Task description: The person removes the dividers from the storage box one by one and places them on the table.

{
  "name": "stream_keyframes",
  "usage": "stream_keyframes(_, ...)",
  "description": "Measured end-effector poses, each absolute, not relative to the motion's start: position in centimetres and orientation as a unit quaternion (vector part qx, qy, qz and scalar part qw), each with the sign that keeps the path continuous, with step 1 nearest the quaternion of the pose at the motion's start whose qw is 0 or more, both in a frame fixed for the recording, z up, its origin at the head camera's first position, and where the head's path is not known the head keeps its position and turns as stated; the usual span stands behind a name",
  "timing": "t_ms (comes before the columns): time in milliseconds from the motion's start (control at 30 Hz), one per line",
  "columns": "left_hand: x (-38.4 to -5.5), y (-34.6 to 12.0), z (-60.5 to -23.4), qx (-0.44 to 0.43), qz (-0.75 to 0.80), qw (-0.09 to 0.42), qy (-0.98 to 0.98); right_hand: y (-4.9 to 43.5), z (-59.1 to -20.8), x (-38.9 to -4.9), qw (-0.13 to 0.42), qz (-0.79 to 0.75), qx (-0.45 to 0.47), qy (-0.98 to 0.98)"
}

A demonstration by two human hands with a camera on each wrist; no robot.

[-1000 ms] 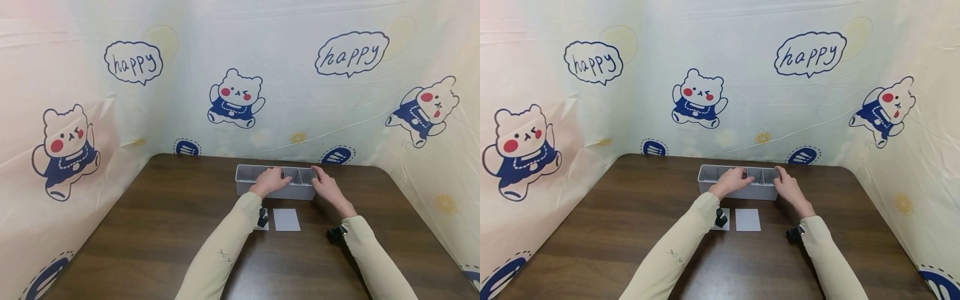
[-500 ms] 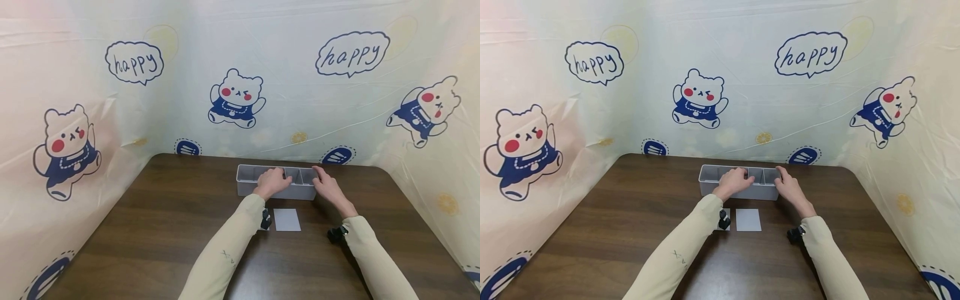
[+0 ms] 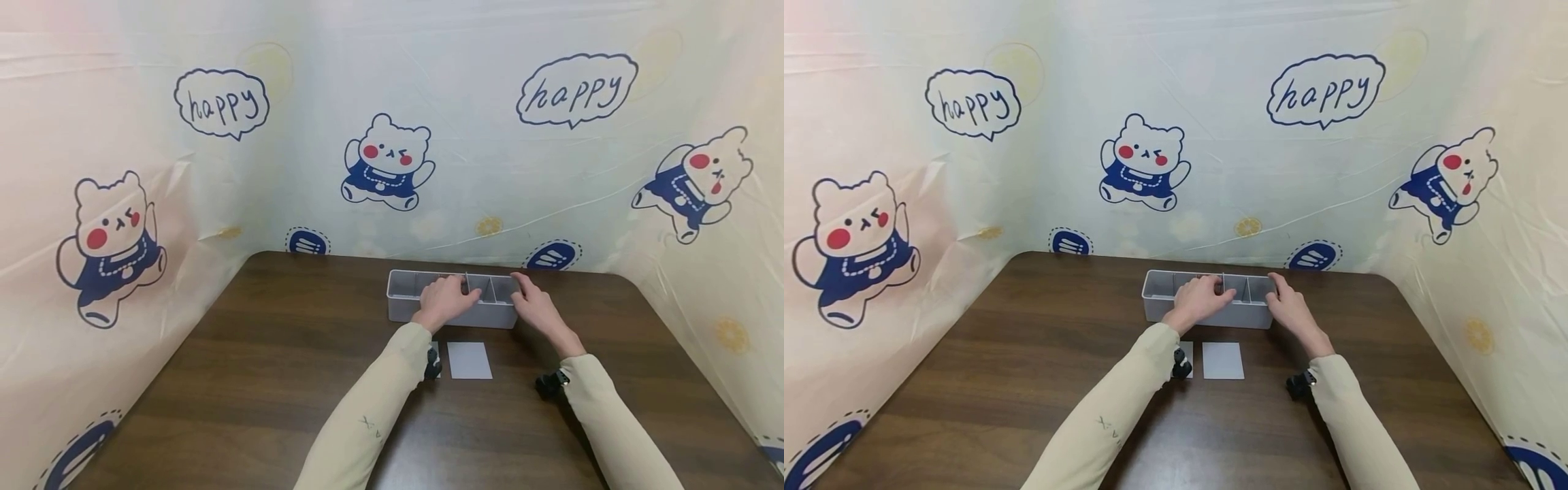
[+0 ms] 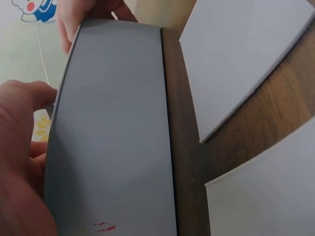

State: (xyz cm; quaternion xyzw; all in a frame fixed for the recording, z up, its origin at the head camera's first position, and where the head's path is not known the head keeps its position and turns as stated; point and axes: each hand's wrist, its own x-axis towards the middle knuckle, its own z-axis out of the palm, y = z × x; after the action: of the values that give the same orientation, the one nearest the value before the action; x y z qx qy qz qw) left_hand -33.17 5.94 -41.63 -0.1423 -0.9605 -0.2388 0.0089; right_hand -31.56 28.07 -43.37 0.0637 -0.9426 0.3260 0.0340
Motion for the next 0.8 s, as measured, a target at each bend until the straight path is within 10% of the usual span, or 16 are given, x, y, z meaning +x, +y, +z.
stream_keyframes(800, -32.59, 5.49, -42.16, -0.164, -0.27, 0.082, -0.945, 28.1, -43.52, -31.64, 0.035, 0.323, 0.061, -0.944)
